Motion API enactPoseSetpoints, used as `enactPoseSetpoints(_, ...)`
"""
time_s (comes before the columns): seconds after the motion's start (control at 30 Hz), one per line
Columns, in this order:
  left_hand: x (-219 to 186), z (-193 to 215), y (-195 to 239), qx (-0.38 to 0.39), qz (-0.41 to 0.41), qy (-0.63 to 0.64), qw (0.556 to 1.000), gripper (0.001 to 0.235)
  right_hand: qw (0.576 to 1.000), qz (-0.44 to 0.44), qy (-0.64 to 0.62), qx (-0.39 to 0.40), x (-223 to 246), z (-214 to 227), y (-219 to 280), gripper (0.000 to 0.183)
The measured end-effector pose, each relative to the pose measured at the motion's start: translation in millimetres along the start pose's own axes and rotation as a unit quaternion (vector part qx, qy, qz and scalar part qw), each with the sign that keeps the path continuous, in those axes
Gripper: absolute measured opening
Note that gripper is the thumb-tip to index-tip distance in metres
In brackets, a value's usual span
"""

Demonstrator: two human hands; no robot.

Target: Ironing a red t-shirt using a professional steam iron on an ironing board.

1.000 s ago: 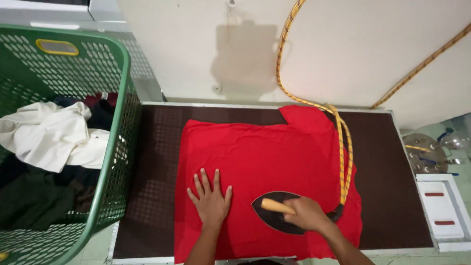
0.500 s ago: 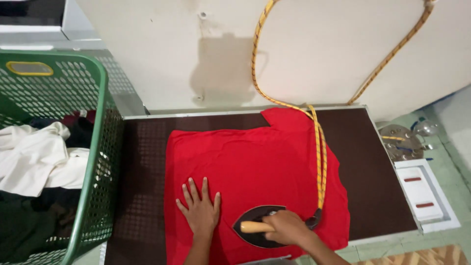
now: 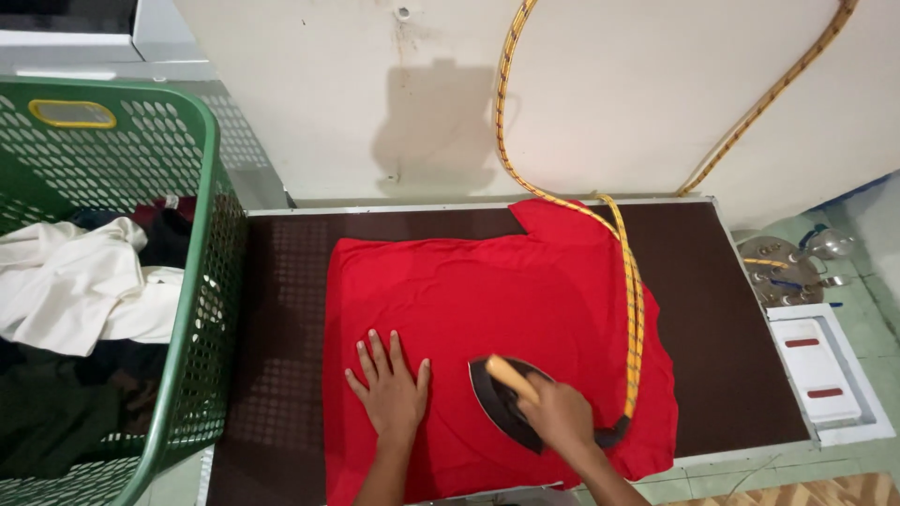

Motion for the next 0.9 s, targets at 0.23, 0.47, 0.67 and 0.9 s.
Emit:
enactPoseSetpoints(0.23, 4.7, -1.7, 1.7, 0.000, -0.011, 0.016, 1.000, 0.083, 0.995, 0.015, -0.039, 0.088, 46.6, 27.7, -12.3, 0.018)
enactPoseSetpoints(0.47, 29.7, 2.0, 14.0, -0.004, -0.062, -0.001, 0.998, 0.087, 0.967, 0.168, 0.057, 0.183, 20.0, 8.5, 21.6, 0.022)
enactPoseSetpoints(0.67, 35.1, -8.0, 10.1, 0.030, -0.072, -0.027, 0.997, 0.085, 0.959, 0.236, 0.039, 0.150, 21.0, -4.0, 52.1, 0.013)
enactPoseSetpoints(0.9, 38.2, -19.3, 10.9, 0.026, -0.084, -0.010, 0.996, 0.083, 0.967, 0.252, -0.014, 0.039, 73.2, -9.3, 46.6, 0.021)
Point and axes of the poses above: each hand's wrist, its own y-axis away from the middle knuckle, its own z-axis out of the back of the hand, x = y × z, the point moved 5 cm from there along -y, towards the middle knuckle, and after that the axes turned 15 degrees about -z, right-handed, at the moved point
